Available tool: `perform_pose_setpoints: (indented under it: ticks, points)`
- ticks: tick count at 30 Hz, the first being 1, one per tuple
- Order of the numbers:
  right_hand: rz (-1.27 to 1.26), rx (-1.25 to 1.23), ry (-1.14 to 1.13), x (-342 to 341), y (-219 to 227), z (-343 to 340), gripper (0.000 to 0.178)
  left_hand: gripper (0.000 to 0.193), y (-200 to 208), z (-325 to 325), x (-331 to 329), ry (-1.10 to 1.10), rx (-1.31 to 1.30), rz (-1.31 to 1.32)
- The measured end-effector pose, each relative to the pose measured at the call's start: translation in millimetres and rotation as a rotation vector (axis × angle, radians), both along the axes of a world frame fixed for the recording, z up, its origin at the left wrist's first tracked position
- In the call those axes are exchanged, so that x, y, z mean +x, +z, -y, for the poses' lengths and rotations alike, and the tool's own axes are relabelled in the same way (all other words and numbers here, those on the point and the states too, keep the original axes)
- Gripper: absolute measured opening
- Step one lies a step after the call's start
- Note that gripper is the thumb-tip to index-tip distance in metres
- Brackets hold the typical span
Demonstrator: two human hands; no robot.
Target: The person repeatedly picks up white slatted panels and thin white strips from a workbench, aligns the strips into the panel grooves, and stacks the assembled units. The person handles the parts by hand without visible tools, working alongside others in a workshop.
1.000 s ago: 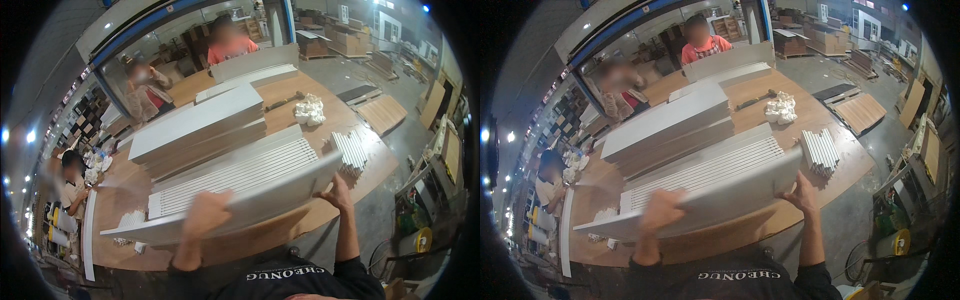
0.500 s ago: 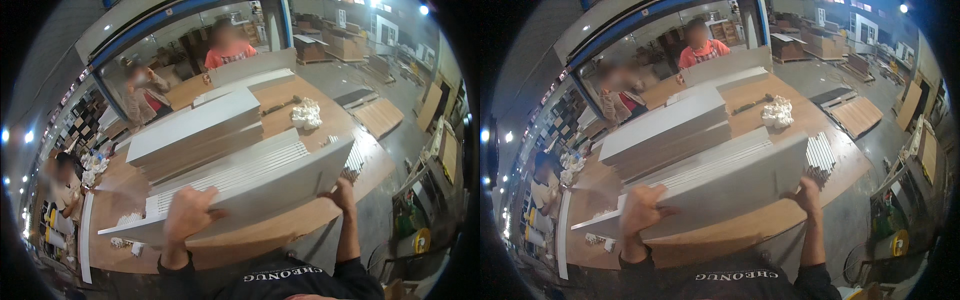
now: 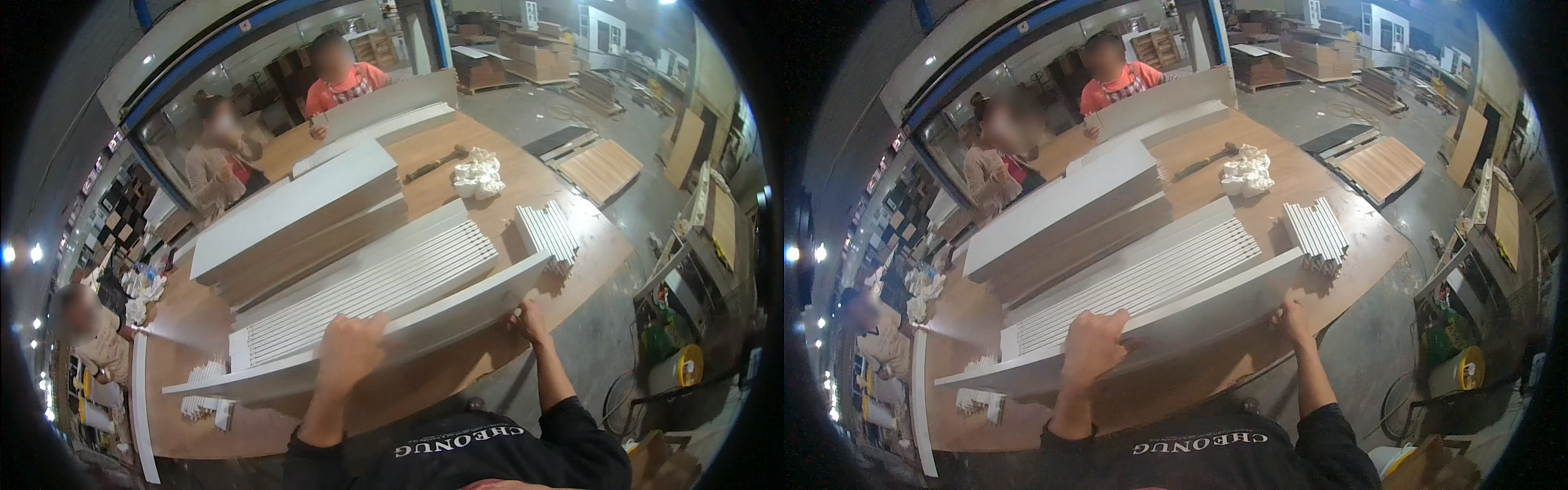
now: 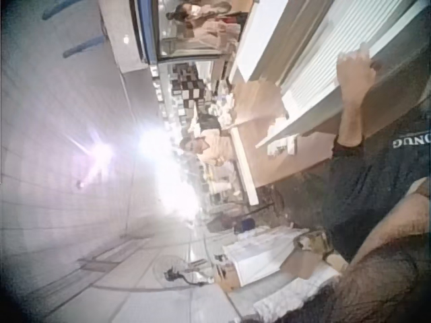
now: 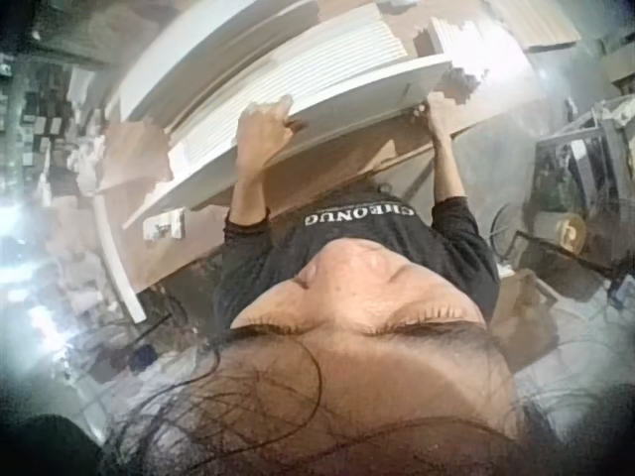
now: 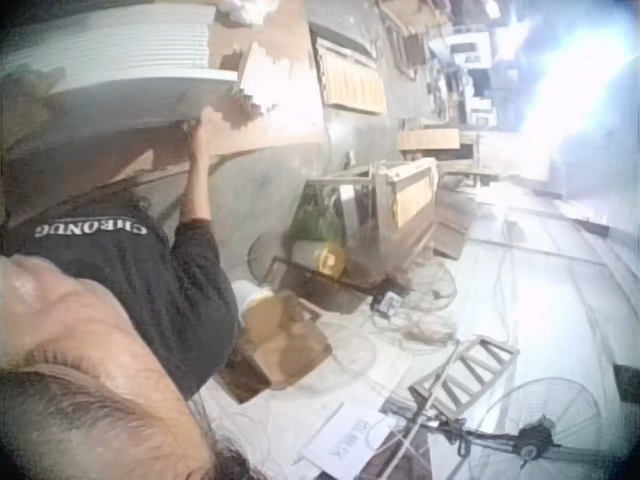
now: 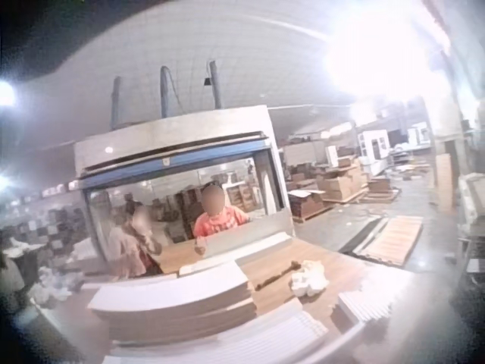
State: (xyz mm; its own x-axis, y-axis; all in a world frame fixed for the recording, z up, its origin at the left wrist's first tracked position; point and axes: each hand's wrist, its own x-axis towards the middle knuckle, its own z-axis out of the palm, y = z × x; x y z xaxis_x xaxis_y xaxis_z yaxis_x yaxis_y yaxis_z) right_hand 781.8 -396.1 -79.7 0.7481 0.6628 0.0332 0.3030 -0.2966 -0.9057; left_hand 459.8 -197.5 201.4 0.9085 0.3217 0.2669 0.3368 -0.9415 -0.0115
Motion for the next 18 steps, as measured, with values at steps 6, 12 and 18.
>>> perform_pose_setpoints:
  ticks: [6, 12, 18]
  points:
    - [0.707, 0.02, 0.15, -20, 168, -10, 0.058, 0.033, 89, -4, -23, -0.134, -0.044, 0.203]
    - [0.339, -0.199, 0.152, -18, 116, -14, 0.063, 0.026, 3, 0, 28, 0.033, 0.048, -0.039]
    - [0.081, -0.17, 0.125, -20, 35, -23, 0.052, 0.029, 7, -1, 34, 0.054, -0.052, -0.073]
